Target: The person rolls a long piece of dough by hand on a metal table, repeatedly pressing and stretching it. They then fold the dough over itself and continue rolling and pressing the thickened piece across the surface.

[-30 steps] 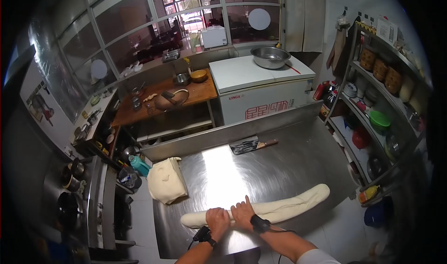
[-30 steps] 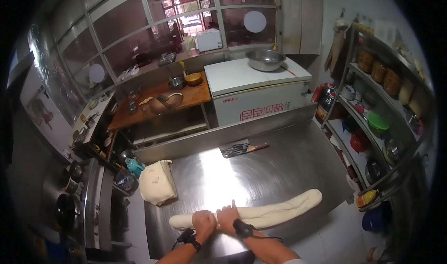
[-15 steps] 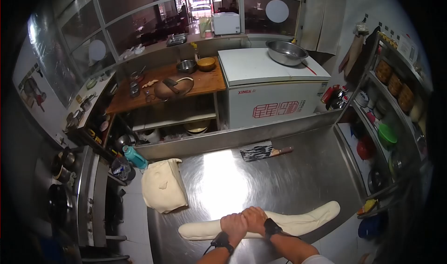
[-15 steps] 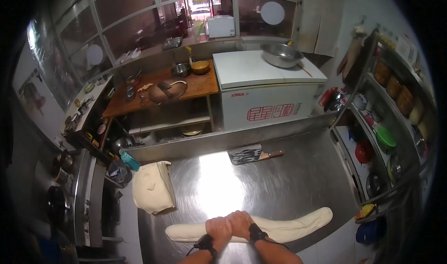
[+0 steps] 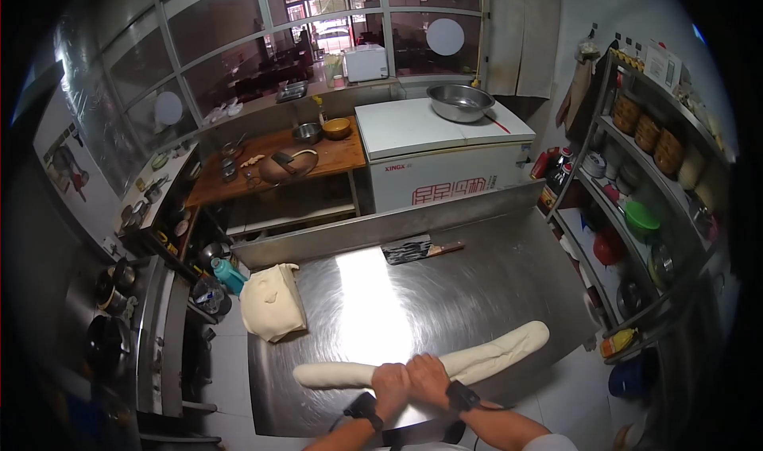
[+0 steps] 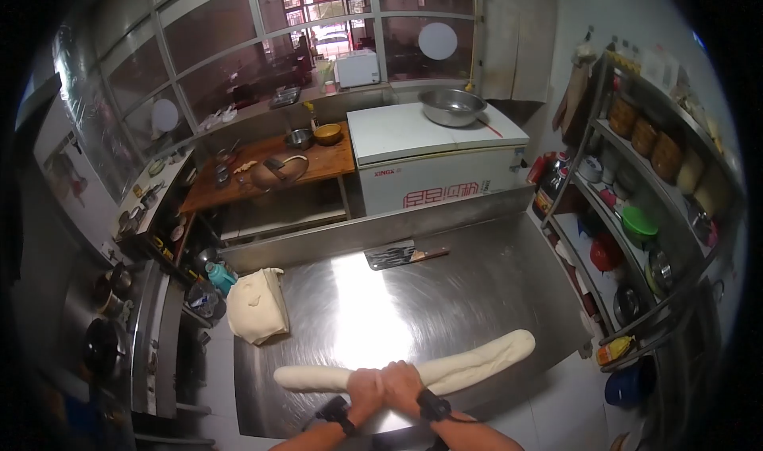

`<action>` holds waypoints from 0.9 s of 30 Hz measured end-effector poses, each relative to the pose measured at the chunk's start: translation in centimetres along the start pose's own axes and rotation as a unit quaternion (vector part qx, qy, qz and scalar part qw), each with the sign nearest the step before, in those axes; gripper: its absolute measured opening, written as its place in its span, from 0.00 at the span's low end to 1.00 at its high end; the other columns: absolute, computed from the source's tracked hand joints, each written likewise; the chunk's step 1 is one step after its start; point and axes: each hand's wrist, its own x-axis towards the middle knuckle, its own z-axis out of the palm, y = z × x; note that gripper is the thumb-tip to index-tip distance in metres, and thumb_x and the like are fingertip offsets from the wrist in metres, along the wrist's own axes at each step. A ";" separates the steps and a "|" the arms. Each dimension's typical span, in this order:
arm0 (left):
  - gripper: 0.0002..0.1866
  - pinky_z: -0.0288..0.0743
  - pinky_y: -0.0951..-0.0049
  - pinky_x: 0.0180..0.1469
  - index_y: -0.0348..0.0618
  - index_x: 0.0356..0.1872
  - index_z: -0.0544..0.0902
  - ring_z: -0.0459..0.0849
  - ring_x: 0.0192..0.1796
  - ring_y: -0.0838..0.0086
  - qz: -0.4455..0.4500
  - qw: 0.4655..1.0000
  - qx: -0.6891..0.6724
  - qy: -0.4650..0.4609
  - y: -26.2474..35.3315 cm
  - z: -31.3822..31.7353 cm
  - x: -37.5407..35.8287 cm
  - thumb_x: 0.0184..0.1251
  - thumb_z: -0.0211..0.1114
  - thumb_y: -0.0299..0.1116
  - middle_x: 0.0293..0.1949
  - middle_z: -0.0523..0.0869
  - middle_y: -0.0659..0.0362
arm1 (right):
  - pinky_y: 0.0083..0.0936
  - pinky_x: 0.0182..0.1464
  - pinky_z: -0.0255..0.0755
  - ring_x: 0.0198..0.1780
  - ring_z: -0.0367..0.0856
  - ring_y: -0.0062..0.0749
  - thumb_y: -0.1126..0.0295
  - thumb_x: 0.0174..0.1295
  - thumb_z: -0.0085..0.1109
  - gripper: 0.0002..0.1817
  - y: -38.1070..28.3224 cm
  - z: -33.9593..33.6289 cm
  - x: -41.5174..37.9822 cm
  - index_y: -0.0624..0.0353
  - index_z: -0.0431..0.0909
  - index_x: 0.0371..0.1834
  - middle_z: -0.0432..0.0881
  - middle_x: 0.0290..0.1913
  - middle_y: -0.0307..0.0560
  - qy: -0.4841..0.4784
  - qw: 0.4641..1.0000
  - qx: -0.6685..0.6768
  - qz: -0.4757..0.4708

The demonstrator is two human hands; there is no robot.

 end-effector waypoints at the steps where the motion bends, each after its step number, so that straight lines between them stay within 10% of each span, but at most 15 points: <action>1: 0.12 0.72 0.52 0.46 0.47 0.25 0.83 0.83 0.36 0.56 0.006 1.000 -0.004 0.012 2.6 -1.3 -0.6 0.70 0.58 0.35 0.27 0.85 0.55 | 0.45 0.59 0.72 0.48 0.83 0.50 0.60 0.61 0.64 0.16 0.7 2.2 -2.5 0.61 0.81 0.43 0.86 0.43 0.54 0.056 0.998 0.025 -0.026; 10: 0.11 0.72 0.52 0.45 0.50 0.26 0.83 0.84 0.36 0.58 -0.027 0.996 0.083 0.015 -0.1 2.7 4.0 0.69 0.59 0.38 0.28 0.86 0.58 | 0.43 0.56 0.73 0.50 0.81 0.50 0.62 0.64 0.62 0.11 6.1 4.1 4.1 0.58 0.80 0.38 0.84 0.41 0.51 0.220 0.965 0.046 -0.138; 16: 0.13 0.72 0.53 0.44 0.50 0.24 0.84 0.84 0.35 0.59 -0.089 0.986 0.140 0.013 -1.4 5.4 8.7 0.69 0.60 0.38 0.29 0.87 0.58 | 0.43 0.58 0.73 0.54 0.82 0.47 0.60 0.65 0.61 0.12 8.3 -0.5 10.9 0.56 0.82 0.43 0.86 0.45 0.47 -0.098 0.991 0.073 -0.056; 20: 0.14 0.72 0.52 0.44 0.48 0.21 0.84 0.84 0.35 0.58 -0.164 0.973 0.142 -0.084 -2.3 6.0 9.9 0.68 0.61 0.38 0.29 0.86 0.57 | 0.48 0.59 0.73 0.54 0.82 0.50 0.57 0.64 0.63 0.17 9.4 1.3 13.1 0.59 0.83 0.45 0.86 0.45 0.51 -0.085 0.993 -0.003 -0.081; 22: 0.18 0.76 0.48 0.41 0.46 0.21 0.87 0.86 0.35 0.53 -0.090 0.987 0.128 -0.028 -1.9 5.3 9.1 0.69 0.58 0.39 0.28 0.88 0.51 | 0.58 0.72 0.67 0.60 0.86 0.55 0.52 0.60 0.64 0.25 10.0 5.0 11.8 0.65 0.85 0.48 0.90 0.52 0.57 0.282 0.953 -0.066 -0.091; 24: 0.15 0.72 0.51 0.42 0.45 0.20 0.83 0.83 0.36 0.57 -0.057 0.990 0.131 0.002 -0.9 4.6 7.7 0.67 0.62 0.37 0.27 0.85 0.54 | 0.63 0.76 0.58 0.61 0.85 0.55 0.51 0.61 0.63 0.29 8.3 3.6 8.7 0.66 0.83 0.54 0.90 0.53 0.57 0.285 0.937 -0.198 -0.052; 26: 0.14 0.72 0.50 0.41 0.44 0.20 0.83 0.82 0.36 0.55 -0.010 0.996 0.074 0.045 0.0 3.1 6.7 0.66 0.62 0.34 0.26 0.84 0.52 | 0.59 0.78 0.57 0.58 0.85 0.53 0.49 0.61 0.65 0.28 4.2 -3.4 4.0 0.65 0.83 0.50 0.88 0.48 0.57 -0.084 0.995 -0.061 0.012; 27: 0.14 0.72 0.49 0.42 0.43 0.19 0.81 0.82 0.36 0.52 -0.039 0.998 0.047 0.002 1.8 2.0 6.3 0.65 0.62 0.33 0.26 0.83 0.49 | 0.56 0.72 0.63 0.51 0.86 0.52 0.50 0.57 0.68 0.25 3.9 -3.9 1.5 0.61 0.84 0.46 0.88 0.46 0.57 -0.029 0.996 -0.078 -0.030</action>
